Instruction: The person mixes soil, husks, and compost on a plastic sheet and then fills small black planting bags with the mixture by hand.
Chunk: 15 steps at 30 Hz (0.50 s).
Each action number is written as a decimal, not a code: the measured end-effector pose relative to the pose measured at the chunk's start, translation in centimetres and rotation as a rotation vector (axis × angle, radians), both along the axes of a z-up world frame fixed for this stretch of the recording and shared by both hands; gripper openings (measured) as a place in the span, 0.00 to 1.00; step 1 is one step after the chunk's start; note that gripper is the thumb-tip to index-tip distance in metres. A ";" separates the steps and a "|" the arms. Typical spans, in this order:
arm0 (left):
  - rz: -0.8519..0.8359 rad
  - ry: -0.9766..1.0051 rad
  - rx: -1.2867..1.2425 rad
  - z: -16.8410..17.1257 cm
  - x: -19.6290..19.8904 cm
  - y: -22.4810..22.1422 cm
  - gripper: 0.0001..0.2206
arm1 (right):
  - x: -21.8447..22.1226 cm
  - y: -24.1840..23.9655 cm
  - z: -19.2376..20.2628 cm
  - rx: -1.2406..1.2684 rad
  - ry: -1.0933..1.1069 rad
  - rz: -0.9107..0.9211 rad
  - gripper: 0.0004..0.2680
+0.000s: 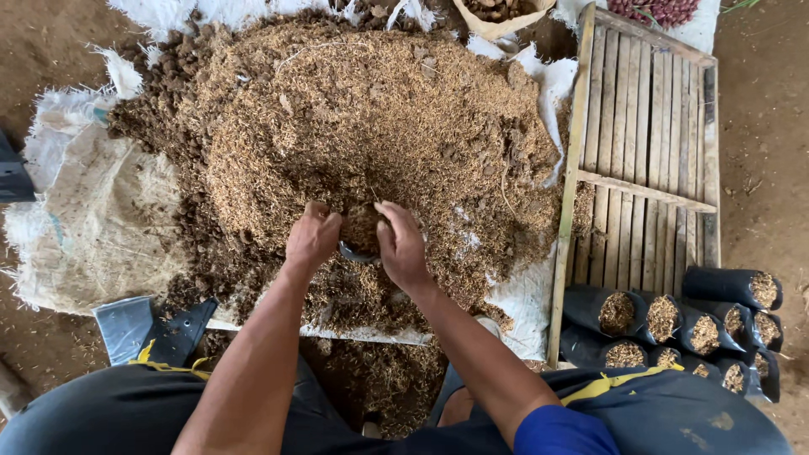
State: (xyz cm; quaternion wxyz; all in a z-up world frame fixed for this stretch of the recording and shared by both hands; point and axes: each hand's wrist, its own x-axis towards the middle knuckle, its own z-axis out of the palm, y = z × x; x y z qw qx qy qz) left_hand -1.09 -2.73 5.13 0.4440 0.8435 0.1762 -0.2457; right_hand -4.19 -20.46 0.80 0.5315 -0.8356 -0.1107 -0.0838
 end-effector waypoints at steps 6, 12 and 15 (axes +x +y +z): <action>-0.185 0.021 0.023 0.4 -0.9 0.3 0.37 | -0.3 -0.2 1.6 -0.012 0.186 -0.001 0.14; -0.204 -0.017 0.111 -8.4 -0.4 0.2 0.25 | 0.4 -1.1 -1.3 0.001 0.546 -0.080 0.14; -0.194 -0.031 0.099 -7.2 -0.6 0.3 0.24 | 1.4 -3.2 -4.4 0.228 0.636 -0.160 0.14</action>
